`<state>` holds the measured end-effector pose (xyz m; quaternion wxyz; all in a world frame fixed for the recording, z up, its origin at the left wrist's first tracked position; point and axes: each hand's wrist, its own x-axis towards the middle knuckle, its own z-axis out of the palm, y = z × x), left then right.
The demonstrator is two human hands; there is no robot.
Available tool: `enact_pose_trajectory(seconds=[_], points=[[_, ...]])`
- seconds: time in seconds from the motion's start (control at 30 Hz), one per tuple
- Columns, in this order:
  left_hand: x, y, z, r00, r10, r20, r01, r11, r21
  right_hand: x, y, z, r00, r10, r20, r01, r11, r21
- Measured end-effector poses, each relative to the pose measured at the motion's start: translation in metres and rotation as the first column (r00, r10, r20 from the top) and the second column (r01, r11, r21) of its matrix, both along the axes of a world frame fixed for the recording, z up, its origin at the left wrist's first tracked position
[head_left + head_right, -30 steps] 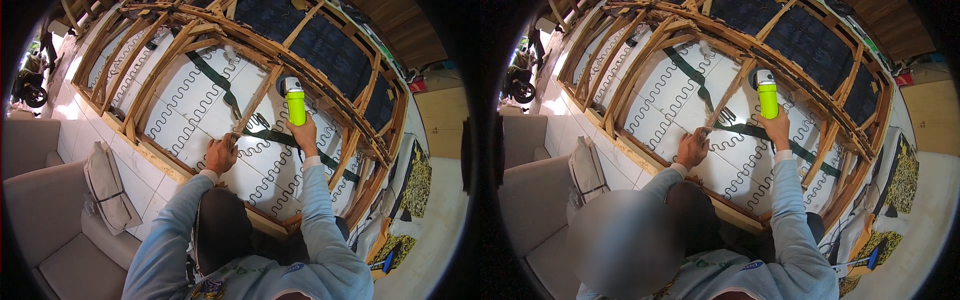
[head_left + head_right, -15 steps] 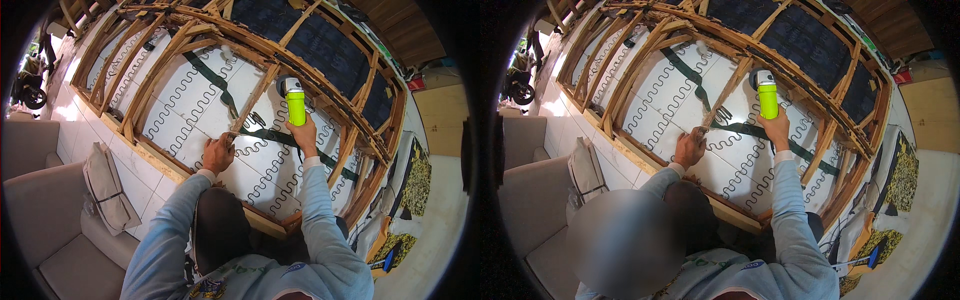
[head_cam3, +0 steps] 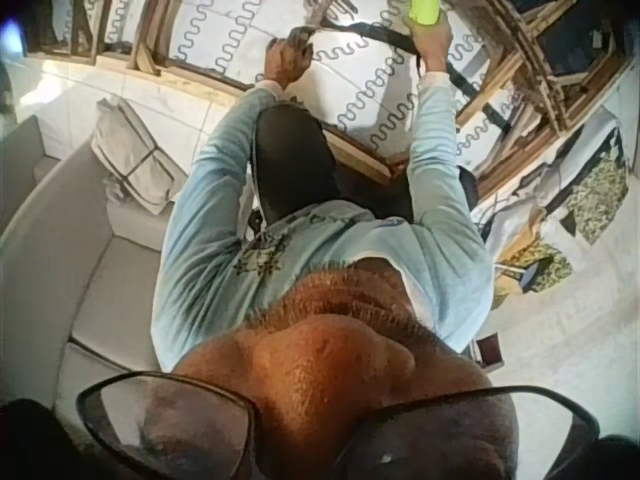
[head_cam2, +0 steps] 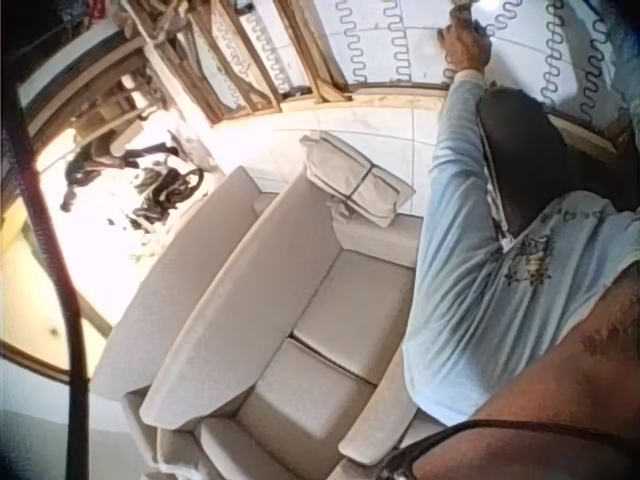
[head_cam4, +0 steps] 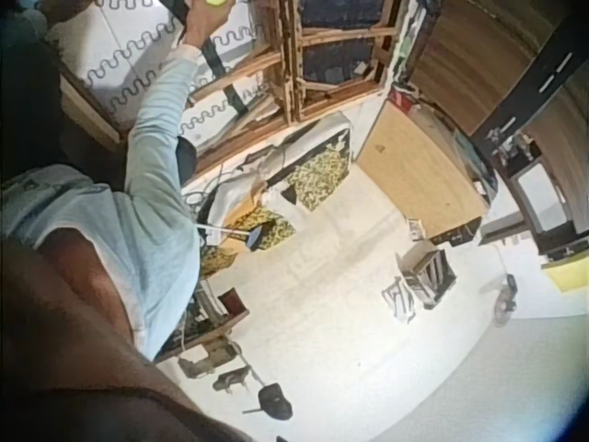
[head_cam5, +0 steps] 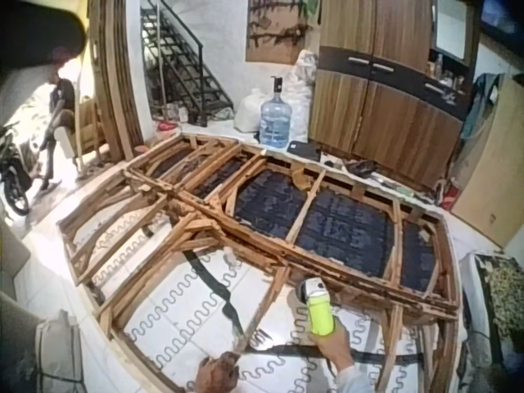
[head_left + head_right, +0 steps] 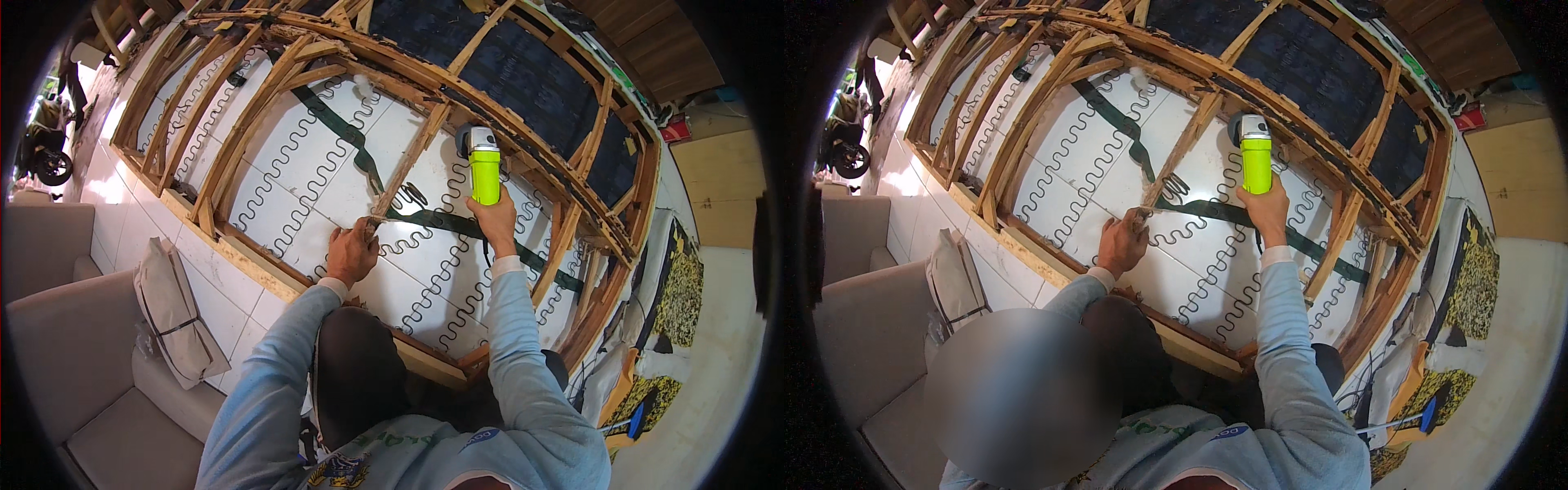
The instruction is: Removing old upholstery and repairing the wooden frame of a sofa using an angle grinder and electric stapler.
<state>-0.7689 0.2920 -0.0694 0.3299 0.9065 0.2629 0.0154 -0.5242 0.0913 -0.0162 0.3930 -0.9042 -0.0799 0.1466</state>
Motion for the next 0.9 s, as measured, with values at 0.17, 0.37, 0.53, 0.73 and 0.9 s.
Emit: enact_pose_trajectory(seconds=[0.17, 0.37, 0.53, 0.73, 0.9], points=[[-0.002, 0.002, 0.004, 0.999, 0.007, -0.031, -0.007, 1.0, 0.002, 0.005, -0.004, 0.004, 0.999, 0.044, 0.03, -0.042, 0.998, -0.043], [0.002, 0.0, 0.009, 0.999, -0.012, -0.053, 0.013, 1.0, 0.003, -0.011, 0.014, -0.003, 0.999, 0.011, 0.035, -0.011, 1.0, 0.005], [0.001, -0.001, 0.008, 1.0, 0.001, -0.007, -0.001, 1.0, 0.018, -0.009, 0.009, -0.003, 0.998, -0.06, -0.017, 0.061, 0.995, 0.075], [-0.002, 0.002, 0.005, 1.0, -0.006, -0.02, 0.006, 1.0, 0.018, -0.012, 0.016, 0.002, 0.999, -0.044, -0.003, 0.044, 0.999, -0.003], [0.002, 0.0, 0.005, 1.0, -0.013, -0.023, 0.013, 1.0, 0.0, -0.018, 0.022, -0.002, 0.998, -0.07, -0.006, 0.071, 0.995, 0.075]])
